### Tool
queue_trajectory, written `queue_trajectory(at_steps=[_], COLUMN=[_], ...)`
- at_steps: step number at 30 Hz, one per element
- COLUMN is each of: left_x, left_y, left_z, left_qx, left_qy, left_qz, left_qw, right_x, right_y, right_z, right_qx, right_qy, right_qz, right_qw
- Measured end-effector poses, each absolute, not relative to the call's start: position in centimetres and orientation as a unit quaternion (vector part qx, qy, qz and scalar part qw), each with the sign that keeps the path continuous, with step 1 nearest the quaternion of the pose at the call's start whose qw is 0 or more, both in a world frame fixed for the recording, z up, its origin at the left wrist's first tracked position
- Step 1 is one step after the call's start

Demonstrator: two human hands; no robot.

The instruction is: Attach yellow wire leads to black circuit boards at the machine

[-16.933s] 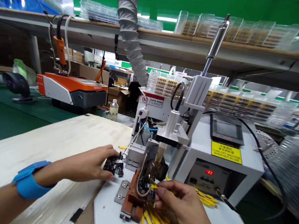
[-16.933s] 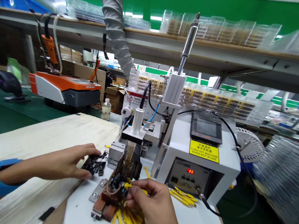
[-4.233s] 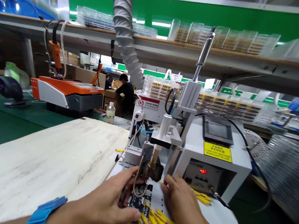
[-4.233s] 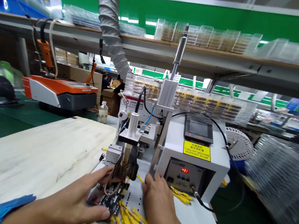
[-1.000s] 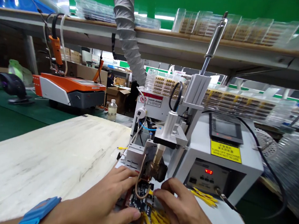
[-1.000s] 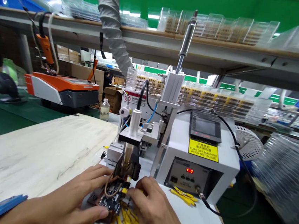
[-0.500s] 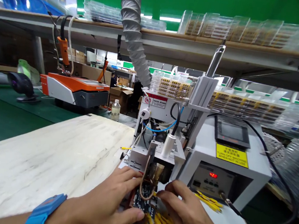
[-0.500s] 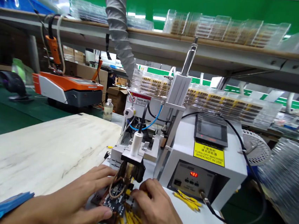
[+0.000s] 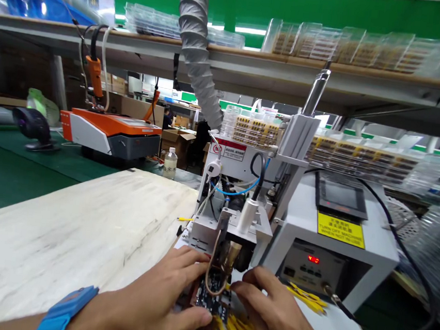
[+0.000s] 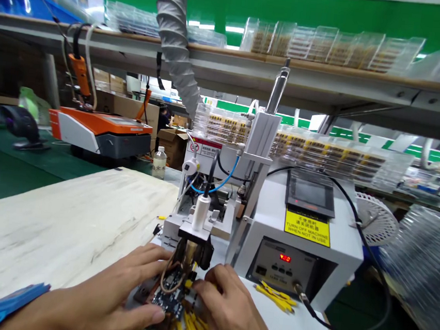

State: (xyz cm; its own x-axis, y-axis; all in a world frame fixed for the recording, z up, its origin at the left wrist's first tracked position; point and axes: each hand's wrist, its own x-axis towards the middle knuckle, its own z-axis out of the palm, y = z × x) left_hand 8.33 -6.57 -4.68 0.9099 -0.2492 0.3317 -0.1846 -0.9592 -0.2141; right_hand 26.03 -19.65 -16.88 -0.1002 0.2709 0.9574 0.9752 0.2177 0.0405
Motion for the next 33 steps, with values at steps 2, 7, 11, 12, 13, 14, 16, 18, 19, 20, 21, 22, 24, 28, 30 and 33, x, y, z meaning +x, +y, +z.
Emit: queue_trajectory(at_steps=[2,7,11,12,13,14,16,18,19,20,21,22,24,28,30,33], left_x=[8.4,8.3,8.3,8.4,8.5,8.7,9.0,9.3,9.3,9.3,9.3,9.3,9.2,9.2,9.3,9.3], left_y=[-6.6,-6.6,-6.6,-6.5,-6.5,-6.4,-6.1,-5.7,-5.6,-5.5,-5.4,-5.3,-5.4,-5.5,-5.6,-5.5], left_z=[-4.7,-4.6,-4.5,-4.5,-4.5,-4.6,-4.7,-4.9,-5.0,-5.1,-5.2,-5.3,-5.3,-5.2,-5.1,-5.1], left_qx=[-0.973,-0.974,-0.969,-0.968,-0.967,-0.966,-0.964,-0.96,-0.959,-0.958,-0.958,-0.958,-0.958,-0.958,-0.959,-0.96], left_qy=[0.11,0.106,0.116,0.12,0.121,0.12,0.109,0.096,0.094,0.093,0.095,0.099,0.104,0.107,0.105,0.103], left_qz=[-0.18,-0.175,-0.187,-0.19,-0.193,-0.197,-0.213,-0.23,-0.236,-0.237,-0.235,-0.232,-0.23,-0.228,-0.227,-0.228], left_qw=[0.09,0.094,0.114,0.116,0.116,0.117,0.12,0.125,0.128,0.13,0.133,0.135,0.139,0.137,0.134,0.128], right_x=[26.0,26.1,25.9,25.9,25.9,26.1,26.7,27.8,28.4,28.9,29.4,29.8,30.4,30.6,30.6,30.4], right_y=[-19.6,-19.6,-19.7,-19.6,-19.4,-19.3,-19.0,-19.0,-19.3,-19.6,-20.1,-20.7,-21.9,-22.9,-22.7,-22.2], right_z=[-16.9,-17.0,-16.9,-16.9,-17.0,-17.2,-18.0,-19.0,-19.5,-19.8,-19.9,-19.8,-19.2,-17.9,-17.9,-18.2], right_qx=[-0.487,-0.485,-0.486,-0.486,-0.488,-0.497,-0.537,-0.607,-0.648,-0.694,-0.738,-0.782,-0.852,-0.896,-0.895,-0.885], right_qy=[-0.633,-0.629,-0.626,-0.624,-0.622,-0.62,-0.603,-0.552,-0.513,-0.492,-0.471,-0.438,-0.377,-0.334,-0.339,-0.36], right_qz=[-0.393,-0.395,-0.392,-0.393,-0.393,-0.39,-0.383,-0.383,-0.381,-0.359,-0.333,-0.306,-0.241,-0.186,-0.186,-0.194], right_qw=[0.455,0.462,0.467,0.469,0.469,0.465,0.448,0.425,0.414,0.383,0.351,0.32,0.271,0.224,0.222,0.223])
